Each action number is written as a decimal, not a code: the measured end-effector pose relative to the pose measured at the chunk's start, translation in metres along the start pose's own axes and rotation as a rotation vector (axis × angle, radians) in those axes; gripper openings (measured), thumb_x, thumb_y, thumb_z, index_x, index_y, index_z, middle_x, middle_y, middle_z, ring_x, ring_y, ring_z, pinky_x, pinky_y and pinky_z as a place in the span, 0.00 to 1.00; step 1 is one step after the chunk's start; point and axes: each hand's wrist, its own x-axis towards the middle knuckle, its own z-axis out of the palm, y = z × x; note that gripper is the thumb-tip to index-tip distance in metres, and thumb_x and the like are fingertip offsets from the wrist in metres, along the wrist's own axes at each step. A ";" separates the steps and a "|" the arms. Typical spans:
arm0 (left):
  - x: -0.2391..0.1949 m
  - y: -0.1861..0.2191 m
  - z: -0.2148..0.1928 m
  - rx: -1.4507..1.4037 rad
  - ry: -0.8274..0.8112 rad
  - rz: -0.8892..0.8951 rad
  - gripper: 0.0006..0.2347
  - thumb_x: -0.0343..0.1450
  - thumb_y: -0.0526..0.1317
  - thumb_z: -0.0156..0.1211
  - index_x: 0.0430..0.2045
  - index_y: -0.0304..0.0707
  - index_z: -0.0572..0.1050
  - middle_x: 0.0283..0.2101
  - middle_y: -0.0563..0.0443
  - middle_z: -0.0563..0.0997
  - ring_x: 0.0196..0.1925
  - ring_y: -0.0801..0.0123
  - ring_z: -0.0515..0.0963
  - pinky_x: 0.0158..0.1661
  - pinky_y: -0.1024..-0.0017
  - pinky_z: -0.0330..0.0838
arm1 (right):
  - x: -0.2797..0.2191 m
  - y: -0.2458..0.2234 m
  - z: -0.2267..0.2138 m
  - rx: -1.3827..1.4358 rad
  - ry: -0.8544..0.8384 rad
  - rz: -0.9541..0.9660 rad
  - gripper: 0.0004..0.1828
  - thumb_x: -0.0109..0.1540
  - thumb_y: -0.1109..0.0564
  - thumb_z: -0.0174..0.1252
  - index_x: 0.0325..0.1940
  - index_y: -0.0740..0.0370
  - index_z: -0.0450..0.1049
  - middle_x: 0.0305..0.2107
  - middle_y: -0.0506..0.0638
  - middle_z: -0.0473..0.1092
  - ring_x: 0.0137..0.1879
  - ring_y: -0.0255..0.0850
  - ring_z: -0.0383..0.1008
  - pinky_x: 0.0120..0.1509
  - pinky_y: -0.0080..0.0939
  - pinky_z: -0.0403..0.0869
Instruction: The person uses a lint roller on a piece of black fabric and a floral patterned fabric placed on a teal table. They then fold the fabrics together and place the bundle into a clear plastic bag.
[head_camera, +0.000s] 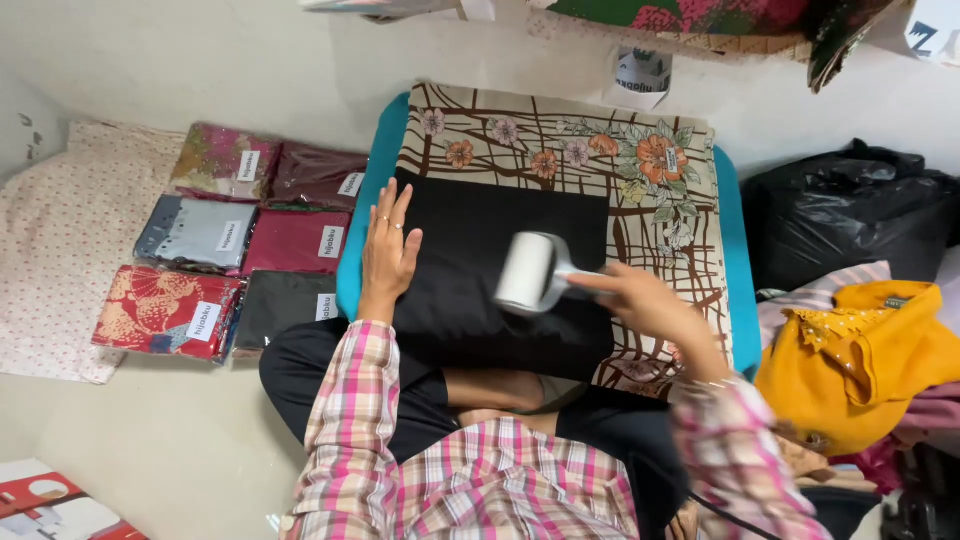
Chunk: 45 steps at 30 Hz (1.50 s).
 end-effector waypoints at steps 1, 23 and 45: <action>-0.001 -0.001 0.000 0.004 0.005 0.000 0.29 0.79 0.60 0.32 0.73 0.48 0.55 0.77 0.43 0.52 0.77 0.46 0.52 0.71 0.45 0.45 | 0.020 -0.019 0.009 -0.001 0.002 -0.005 0.30 0.64 0.60 0.55 0.68 0.33 0.70 0.47 0.61 0.75 0.52 0.66 0.77 0.56 0.64 0.76; 0.008 0.003 0.005 0.412 -0.425 -0.094 0.32 0.76 0.64 0.41 0.71 0.47 0.59 0.75 0.46 0.59 0.76 0.52 0.56 0.72 0.48 0.44 | -0.099 0.018 0.031 -0.130 0.011 0.553 0.38 0.67 0.56 0.47 0.78 0.24 0.49 0.48 0.57 0.71 0.51 0.59 0.80 0.54 0.63 0.80; 0.009 -0.005 0.006 0.375 -0.410 -0.111 0.26 0.77 0.62 0.40 0.71 0.58 0.60 0.75 0.52 0.59 0.77 0.56 0.55 0.72 0.49 0.45 | 0.075 0.184 0.027 -0.089 0.380 0.368 0.33 0.68 0.62 0.42 0.80 0.67 0.53 0.28 0.71 0.73 0.24 0.53 0.72 0.23 0.48 0.66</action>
